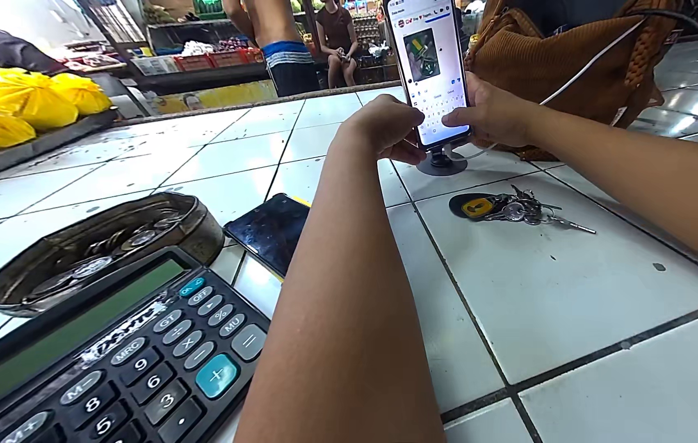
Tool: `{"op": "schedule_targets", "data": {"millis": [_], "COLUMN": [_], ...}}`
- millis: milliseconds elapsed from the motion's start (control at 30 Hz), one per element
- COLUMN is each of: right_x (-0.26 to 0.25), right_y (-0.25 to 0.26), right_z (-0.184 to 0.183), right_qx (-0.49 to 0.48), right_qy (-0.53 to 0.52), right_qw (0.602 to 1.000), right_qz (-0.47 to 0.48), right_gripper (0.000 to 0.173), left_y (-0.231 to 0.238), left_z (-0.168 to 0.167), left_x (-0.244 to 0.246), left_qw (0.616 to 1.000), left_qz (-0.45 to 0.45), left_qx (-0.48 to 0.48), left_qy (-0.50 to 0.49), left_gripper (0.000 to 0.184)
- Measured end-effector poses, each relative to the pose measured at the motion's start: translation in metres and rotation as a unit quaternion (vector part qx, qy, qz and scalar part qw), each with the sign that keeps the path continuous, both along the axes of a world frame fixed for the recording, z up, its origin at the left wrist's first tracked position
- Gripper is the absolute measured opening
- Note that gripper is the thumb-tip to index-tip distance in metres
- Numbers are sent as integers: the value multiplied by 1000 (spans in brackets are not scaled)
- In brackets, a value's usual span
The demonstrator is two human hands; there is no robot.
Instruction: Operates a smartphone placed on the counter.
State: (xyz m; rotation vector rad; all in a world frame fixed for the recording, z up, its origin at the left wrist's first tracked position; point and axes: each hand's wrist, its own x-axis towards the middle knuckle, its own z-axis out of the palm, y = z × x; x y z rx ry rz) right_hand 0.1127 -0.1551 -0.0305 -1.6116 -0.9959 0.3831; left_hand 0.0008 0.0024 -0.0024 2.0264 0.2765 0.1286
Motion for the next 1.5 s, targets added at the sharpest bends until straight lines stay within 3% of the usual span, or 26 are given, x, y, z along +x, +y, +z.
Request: {"op": "schedule_targets", "data": {"millis": [167, 367, 533, 667, 1200, 1500], "right_x": [2, 3, 1, -2, 1, -2], "right_y": [1, -2, 1, 9, 3, 4], "right_z": [1, 2, -2, -6, -3, -1], "right_qx": [0, -16, 5, 36, 19, 7], "right_qy": [19, 3, 2, -31, -6, -3], "right_qw": [1000, 1000, 1000, 997, 1000, 1000], "right_qz": [3, 25, -6, -63, -6, -21], "right_gripper": [41, 62, 49, 50, 45, 42], "left_y": [-1, -1, 0, 0, -1, -1], "left_z": [0, 1, 1, 1, 1, 2], "left_x": [-1, -1, 0, -1, -2, -3], "left_qw": [1000, 1000, 1000, 1000, 1000, 1000], "left_qz": [10, 11, 9, 7, 8, 10], "left_qx": [6, 8, 7, 8, 11, 9], "left_qy": [5, 9, 9, 5, 7, 10], "left_gripper": [19, 17, 18, 16, 18, 16]}}
